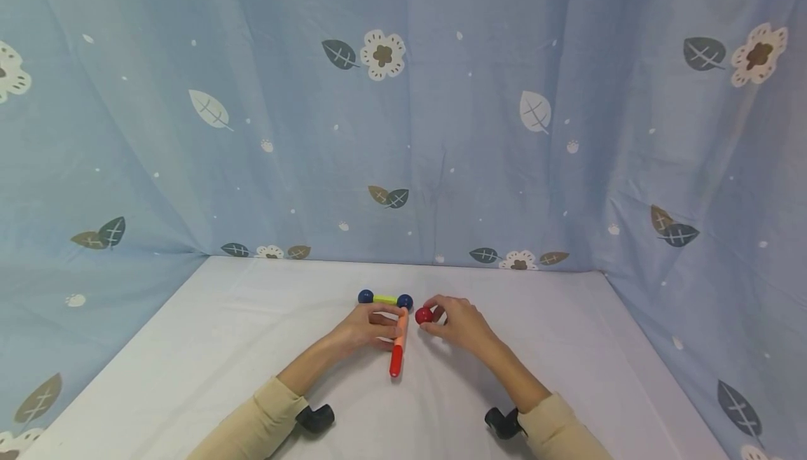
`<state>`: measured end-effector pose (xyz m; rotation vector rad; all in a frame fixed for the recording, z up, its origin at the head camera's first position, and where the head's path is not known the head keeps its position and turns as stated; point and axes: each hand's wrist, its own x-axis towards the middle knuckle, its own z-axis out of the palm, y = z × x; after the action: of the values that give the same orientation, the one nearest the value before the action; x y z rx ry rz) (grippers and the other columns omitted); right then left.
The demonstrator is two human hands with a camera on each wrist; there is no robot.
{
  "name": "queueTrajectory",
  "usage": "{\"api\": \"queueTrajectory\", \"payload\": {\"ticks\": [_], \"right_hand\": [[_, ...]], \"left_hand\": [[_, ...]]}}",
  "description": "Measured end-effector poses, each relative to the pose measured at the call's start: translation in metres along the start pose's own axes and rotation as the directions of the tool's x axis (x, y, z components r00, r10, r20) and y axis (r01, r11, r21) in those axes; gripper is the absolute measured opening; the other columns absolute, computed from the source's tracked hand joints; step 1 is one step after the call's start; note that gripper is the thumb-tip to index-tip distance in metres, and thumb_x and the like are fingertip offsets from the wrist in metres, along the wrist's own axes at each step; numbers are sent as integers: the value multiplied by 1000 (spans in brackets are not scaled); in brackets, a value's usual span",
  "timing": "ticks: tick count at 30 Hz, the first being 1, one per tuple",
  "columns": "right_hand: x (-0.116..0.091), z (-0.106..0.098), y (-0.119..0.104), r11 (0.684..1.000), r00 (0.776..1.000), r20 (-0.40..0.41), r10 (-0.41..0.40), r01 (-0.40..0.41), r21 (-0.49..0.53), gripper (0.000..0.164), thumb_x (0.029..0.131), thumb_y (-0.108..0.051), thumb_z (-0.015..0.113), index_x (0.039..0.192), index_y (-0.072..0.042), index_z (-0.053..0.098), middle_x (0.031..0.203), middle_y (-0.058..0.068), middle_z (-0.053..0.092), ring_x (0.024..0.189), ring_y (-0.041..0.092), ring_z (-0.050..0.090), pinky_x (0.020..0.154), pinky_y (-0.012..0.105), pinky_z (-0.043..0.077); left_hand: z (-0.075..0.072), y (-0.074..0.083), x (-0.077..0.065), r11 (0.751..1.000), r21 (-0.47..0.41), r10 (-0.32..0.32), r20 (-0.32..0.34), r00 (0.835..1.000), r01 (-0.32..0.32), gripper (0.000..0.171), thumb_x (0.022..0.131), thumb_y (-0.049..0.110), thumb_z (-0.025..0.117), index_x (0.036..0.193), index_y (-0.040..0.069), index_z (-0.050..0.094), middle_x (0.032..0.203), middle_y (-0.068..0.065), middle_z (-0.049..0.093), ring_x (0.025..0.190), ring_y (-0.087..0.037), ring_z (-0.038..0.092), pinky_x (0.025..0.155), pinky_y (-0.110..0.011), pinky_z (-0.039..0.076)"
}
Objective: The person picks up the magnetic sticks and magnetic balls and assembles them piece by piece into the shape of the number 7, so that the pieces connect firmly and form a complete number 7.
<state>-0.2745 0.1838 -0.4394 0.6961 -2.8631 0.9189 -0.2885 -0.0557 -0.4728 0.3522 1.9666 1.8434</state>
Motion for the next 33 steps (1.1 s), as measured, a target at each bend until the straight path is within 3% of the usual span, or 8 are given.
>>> {"api": "queueTrajectory", "payload": {"ticks": [23, 33], "right_hand": [[-16, 2, -7, 1000, 997, 69, 25, -26, 4, 31, 84, -26, 78, 111, -14, 68, 88, -3, 70, 74, 12, 60, 61, 17, 50], [-21, 5, -7, 1000, 995, 105, -5, 2, 28, 33, 84, -27, 78, 111, -12, 68, 87, -3, 70, 71, 10, 61, 60, 16, 51]], "left_hand": [[0, 0, 1, 1000, 13, -3, -7, 1000, 4, 40, 85, 4, 75, 124, 3, 64, 107, -18, 64, 87, -21, 68, 75, -43, 61], [-1, -1, 2, 1000, 21, -3, -12, 1000, 3, 40, 85, 3, 74, 124, 3, 64, 106, -18, 64, 87, -21, 69, 74, -43, 61]]}}
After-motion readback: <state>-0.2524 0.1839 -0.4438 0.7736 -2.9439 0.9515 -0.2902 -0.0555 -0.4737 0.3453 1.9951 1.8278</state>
